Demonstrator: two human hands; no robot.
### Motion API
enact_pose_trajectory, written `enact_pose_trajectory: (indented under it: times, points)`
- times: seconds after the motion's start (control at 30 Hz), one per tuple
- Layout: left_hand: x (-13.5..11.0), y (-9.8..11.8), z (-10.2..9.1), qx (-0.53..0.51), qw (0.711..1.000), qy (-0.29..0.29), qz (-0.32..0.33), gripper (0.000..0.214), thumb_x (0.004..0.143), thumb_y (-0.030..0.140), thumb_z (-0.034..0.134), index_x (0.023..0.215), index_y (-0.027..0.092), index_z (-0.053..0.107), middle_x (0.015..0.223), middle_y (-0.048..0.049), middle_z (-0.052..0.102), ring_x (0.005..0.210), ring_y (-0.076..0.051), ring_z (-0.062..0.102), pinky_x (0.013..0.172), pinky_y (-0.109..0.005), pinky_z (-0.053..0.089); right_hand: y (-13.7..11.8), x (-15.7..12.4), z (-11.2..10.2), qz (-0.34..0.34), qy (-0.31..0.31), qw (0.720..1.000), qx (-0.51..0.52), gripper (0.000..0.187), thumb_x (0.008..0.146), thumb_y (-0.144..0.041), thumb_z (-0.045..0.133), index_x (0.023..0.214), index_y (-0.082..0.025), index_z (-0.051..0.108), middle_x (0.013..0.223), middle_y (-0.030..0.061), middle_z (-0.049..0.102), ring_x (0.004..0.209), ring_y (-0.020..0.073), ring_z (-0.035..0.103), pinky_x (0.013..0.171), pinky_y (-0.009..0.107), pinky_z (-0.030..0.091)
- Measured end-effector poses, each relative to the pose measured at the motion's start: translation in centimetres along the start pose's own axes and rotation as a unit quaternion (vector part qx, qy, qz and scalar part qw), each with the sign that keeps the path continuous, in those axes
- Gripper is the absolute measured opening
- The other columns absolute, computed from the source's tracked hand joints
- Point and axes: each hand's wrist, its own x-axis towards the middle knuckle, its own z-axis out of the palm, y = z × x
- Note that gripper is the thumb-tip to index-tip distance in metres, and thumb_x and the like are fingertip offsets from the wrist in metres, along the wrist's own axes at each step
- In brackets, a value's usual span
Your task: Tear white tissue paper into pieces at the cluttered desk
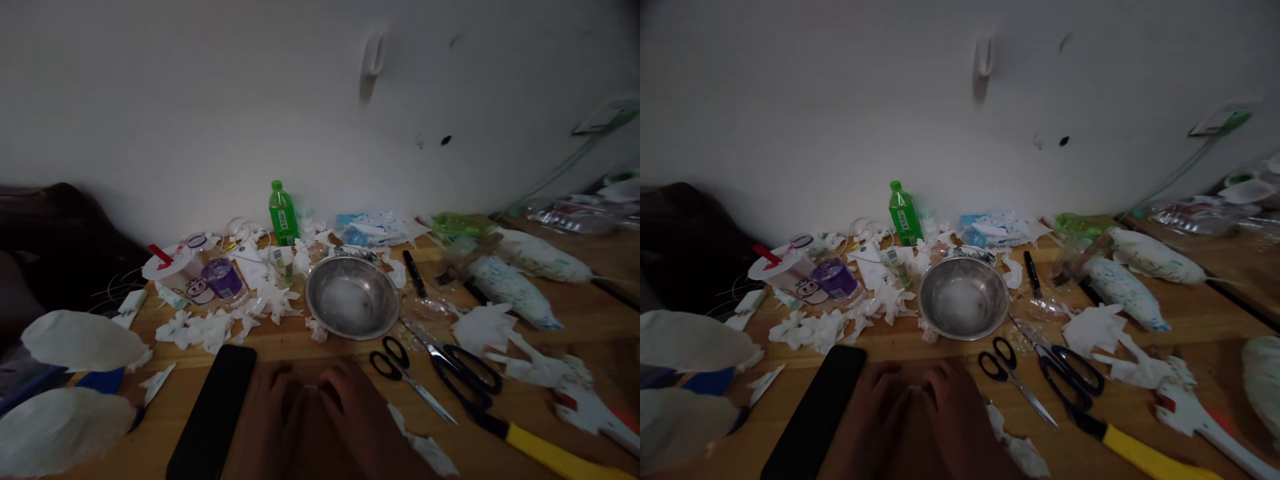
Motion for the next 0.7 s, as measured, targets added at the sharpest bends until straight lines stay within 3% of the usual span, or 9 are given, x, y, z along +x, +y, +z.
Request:
enact_pose_trajectory:
  times: [0.13, 0.27, 0.37, 0.43, 0.6, 0.67, 0.7]
  points:
    - [-0.2, 1.2, 0.0, -0.151, 0.982, -0.008, -0.115, 0.025, 0.088, 0.044, 0.061, 0.099, 0.024, 0.071, 0.114, -0.0099, 0.072, 0.111, -0.03, 0.066, 0.102, -0.049, 0.049, 0.1, -0.1, -0.6, 0.004, -0.009, 0.998, 0.065, 0.017, 0.09, -0.002, 0.06, 0.094, -0.017, 0.068, 0.104, 0.0046, 0.066, 0.1, 0.0223, 0.06, 0.093, 0.038, 0.046]
    - [-0.3, 2.7, 0.5, -0.329, 0.921, -0.016, -0.209, 0.039, 0.082, 0.057, 0.07, 0.099, 0.022, 0.071, 0.098, -0.0081, 0.075, 0.097, -0.028, 0.07, 0.088, -0.038, 0.054, 0.0, -0.6, -1.8, 0.037, -0.031, 0.988, 0.148, 0.01, 0.093, -0.017, 0.059, 0.095, -0.019, 0.069, 0.099, 0.0026, 0.068, 0.094, 0.0198, 0.061, 0.086, 0.034, 0.045]
    - [-0.1, 3.2, 1.2, -0.39, 0.891, 0.008, -0.233, 0.048, 0.067, 0.058, 0.083, 0.093, 0.02, 0.071, 0.091, -0.0059, 0.075, 0.09, -0.024, 0.068, 0.083, -0.033, 0.053, 0.0, -1.1, -2.8, 0.069, -0.057, 0.973, 0.214, 0.015, 0.091, -0.026, 0.058, 0.095, -0.018, 0.07, 0.093, 0.0034, 0.068, 0.088, 0.019, 0.061, 0.079, 0.031, 0.045]
    - [-0.1, 3.2, 1.8, -0.453, 0.855, 0.002, -0.251, 0.053, 0.06, 0.055, 0.09, 0.094, 0.02, 0.07, 0.088, -0.0031, 0.074, 0.087, -0.02, 0.066, 0.081, -0.03, 0.052, 0.1, -1.3, -3.4, 0.08, -0.078, 0.96, 0.258, 0.02, 0.089, -0.032, 0.058, 0.092, -0.017, 0.07, 0.085, 0.0025, 0.067, 0.08, 0.0169, 0.059, 0.071, 0.028, 0.044]
    - [-0.6, 3.8, 2.6, -0.598, 0.746, -0.058, -0.287, 0.052, 0.064, 0.039, 0.094, 0.105, 0.024, 0.067, 0.076, 0.0043, 0.066, 0.069, -0.011, 0.06, 0.068, -0.025, 0.049, 0.7, -1.8, -4.4, 0.074, -0.113, 0.931, 0.339, 0.028, 0.087, -0.046, 0.061, 0.086, -0.018, 0.066, 0.08, 0.0016, 0.065, 0.075, 0.015, 0.058, 0.067, 0.025, 0.042]
    - [-0.7, 4.2, 2.4, -0.614, 0.731, -0.076, -0.289, 0.053, 0.063, 0.039, 0.095, 0.105, 0.024, 0.067, 0.074, 0.0047, 0.065, 0.066, -0.01, 0.06, 0.064, -0.024, 0.048, 0.6, -2.2, -4.6, 0.074, -0.097, 0.931, 0.345, 0.027, 0.088, -0.045, 0.06, 0.087, -0.019, 0.064, 0.083, 0.002, 0.066, 0.078, 0.0158, 0.059, 0.069, 0.025, 0.044]
    - [-0.7, 4.3, 2.2, -0.605, 0.739, -0.078, -0.288, 0.054, 0.061, 0.041, 0.095, 0.104, 0.023, 0.067, 0.074, 0.0042, 0.066, 0.066, -0.011, 0.06, 0.064, -0.025, 0.048, 0.6, -2.5, -4.9, 0.077, -0.075, 0.937, 0.333, 0.025, 0.09, -0.044, 0.059, 0.088, -0.019, 0.064, 0.085, 0.002, 0.065, 0.079, 0.016, 0.059, 0.071, 0.026, 0.044]
